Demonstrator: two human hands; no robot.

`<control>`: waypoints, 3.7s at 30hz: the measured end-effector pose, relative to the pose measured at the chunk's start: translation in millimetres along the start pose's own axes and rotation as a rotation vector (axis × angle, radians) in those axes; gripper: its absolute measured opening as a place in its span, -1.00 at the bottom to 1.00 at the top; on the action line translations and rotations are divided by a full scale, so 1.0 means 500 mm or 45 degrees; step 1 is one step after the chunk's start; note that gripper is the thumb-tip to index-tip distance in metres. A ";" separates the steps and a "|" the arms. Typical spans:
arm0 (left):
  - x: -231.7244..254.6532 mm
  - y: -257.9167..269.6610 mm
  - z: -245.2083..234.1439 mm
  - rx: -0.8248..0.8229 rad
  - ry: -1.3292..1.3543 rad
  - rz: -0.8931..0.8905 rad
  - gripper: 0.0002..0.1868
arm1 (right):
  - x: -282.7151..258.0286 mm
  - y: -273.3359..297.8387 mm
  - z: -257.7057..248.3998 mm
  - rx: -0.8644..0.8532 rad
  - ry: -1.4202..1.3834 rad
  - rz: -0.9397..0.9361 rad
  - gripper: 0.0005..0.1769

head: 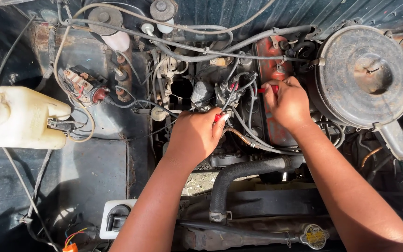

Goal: The person cleans the engine bay of a car using a brush and a screwdriver. They scrub various components, including the engine block and hoses, and use the screwdriver to scrape or adjust parts within the engine compartment.

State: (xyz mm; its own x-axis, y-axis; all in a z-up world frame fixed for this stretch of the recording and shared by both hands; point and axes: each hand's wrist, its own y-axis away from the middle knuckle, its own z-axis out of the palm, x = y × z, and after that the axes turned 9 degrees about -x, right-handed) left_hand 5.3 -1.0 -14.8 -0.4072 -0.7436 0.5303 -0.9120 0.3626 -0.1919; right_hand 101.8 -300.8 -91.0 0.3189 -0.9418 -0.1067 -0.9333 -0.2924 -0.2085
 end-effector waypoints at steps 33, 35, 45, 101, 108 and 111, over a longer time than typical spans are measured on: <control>0.007 -0.010 0.014 -0.093 -0.107 -0.118 -0.66 | 0.006 -0.017 0.027 -0.392 0.186 -0.071 -0.64; 0.005 -0.012 0.012 -0.100 -0.098 -0.120 -0.66 | 0.000 -0.018 0.018 -0.378 0.174 -0.076 -0.66; 0.009 -0.006 -0.005 -0.099 -0.091 -0.120 -0.66 | 0.006 0.003 -0.057 -0.107 -0.071 0.081 -0.65; 0.125 -0.090 0.115 0.384 -0.033 -0.430 -0.59 | -0.114 0.082 -0.085 -0.201 -0.085 -0.021 -0.64; 0.113 -0.096 0.130 0.448 -0.073 -0.414 -0.57 | -0.069 0.075 -0.126 0.264 -0.316 0.025 -0.79; 0.123 -0.099 0.111 0.458 -0.067 -0.399 -0.57 | -0.061 0.071 -0.148 0.311 -0.317 -0.015 -0.79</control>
State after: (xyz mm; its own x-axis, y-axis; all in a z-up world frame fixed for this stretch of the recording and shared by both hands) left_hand 22.6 -96.0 -18.3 -0.1031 -0.8169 0.5676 -0.9466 -0.0945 -0.3081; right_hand 46.8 -294.6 -23.3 0.3878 -0.8604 -0.3306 -0.8719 -0.2261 -0.4344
